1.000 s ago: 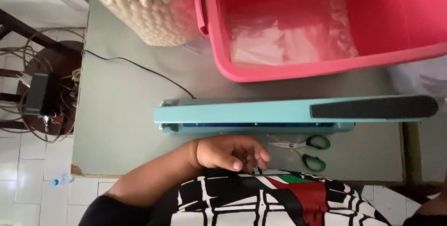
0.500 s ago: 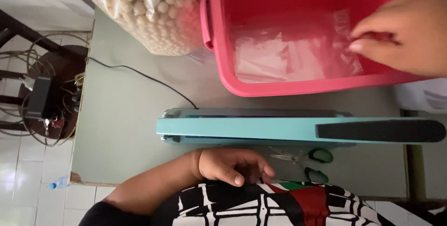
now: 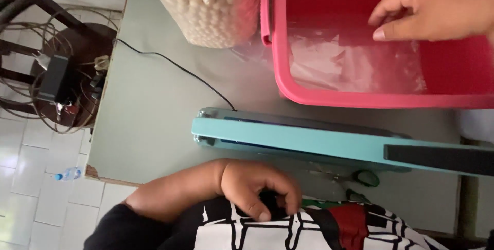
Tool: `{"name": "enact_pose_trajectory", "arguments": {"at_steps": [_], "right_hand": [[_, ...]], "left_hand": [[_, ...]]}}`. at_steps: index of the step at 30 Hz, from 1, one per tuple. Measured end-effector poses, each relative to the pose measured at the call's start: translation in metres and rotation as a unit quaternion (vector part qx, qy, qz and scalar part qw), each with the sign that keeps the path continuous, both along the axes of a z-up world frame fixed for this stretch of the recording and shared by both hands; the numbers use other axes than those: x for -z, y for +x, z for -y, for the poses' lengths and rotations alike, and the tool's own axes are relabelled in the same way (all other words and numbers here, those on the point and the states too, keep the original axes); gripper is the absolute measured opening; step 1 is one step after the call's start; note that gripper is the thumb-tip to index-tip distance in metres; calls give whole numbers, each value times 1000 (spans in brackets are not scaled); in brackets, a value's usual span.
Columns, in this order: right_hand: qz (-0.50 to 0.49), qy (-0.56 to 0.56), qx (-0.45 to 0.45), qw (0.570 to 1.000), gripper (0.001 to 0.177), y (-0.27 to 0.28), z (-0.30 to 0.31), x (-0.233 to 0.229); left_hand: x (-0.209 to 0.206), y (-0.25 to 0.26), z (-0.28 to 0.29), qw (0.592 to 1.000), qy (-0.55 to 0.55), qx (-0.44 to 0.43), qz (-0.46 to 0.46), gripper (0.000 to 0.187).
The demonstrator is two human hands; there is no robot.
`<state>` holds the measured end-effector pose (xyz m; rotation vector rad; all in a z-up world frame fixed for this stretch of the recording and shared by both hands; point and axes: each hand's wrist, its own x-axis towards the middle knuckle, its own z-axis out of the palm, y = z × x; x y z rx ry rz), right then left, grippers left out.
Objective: Cutting plastic bags to size with scissors and sealing them using a manual heat sealer at a workstation.
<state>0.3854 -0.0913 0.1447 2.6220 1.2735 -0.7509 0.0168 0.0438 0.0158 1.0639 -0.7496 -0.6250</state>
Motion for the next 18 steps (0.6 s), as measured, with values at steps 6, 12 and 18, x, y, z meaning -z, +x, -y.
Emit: {"name": "enact_pose_trajectory", "arguments": {"at_steps": [6,12,18], "right_hand": [[103,-110,2,989,49,95,3,84],[135,-214,-38,967,52,143,32,164],[96,-314,-102,939,55,85,10,185]], "left_hand": [[18,1,16,996,34,-1,-77,61],[24,0,15,993,37,-21,-112,64],[19,2,15,992,63,-12,-112,65]]}}
